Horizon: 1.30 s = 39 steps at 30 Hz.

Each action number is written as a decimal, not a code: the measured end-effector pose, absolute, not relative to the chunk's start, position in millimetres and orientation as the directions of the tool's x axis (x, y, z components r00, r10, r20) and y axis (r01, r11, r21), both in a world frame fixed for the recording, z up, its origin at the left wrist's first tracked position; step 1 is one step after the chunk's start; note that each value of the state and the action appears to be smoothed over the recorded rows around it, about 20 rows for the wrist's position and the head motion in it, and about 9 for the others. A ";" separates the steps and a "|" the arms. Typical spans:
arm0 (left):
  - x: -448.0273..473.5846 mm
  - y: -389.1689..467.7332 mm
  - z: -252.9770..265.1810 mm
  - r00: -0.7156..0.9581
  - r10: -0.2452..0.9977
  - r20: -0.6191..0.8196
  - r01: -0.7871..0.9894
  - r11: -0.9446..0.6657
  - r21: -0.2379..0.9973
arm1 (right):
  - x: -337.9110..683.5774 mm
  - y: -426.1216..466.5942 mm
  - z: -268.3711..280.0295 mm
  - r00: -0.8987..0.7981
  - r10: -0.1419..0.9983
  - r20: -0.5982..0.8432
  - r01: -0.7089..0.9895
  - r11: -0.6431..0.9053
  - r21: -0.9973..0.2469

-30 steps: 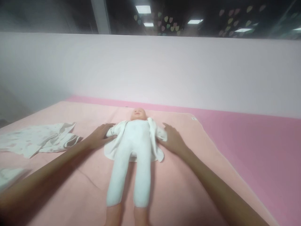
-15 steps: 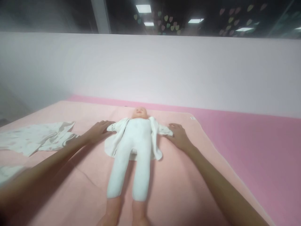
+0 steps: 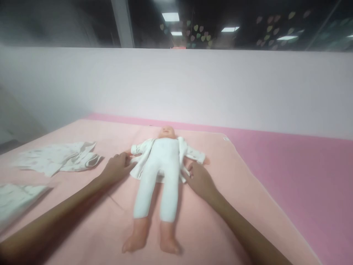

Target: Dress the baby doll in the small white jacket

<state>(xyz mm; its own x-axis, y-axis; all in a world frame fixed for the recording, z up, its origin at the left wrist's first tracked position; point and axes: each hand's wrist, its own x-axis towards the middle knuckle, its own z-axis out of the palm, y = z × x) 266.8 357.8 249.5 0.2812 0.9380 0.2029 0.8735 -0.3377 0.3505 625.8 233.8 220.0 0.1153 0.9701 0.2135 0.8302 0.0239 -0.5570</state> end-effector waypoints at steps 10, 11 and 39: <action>238.5 339.5 257.6 0.153 0.980 0.129 0.807 -0.199 0.556 | 651.6 196.9 248.2 0.230 0.959 0.167 0.729 -0.056 -0.682; 230.8 335.2 257.8 0.151 0.981 0.119 0.814 -0.192 0.549 | 658.4 187.9 246.7 0.243 0.956 0.166 0.742 -0.073 -0.667; 340.0 501.5 259.3 0.361 0.915 0.181 0.716 -0.396 0.574 | 687.3 391.3 250.1 0.209 0.977 0.041 0.766 -0.137 -0.628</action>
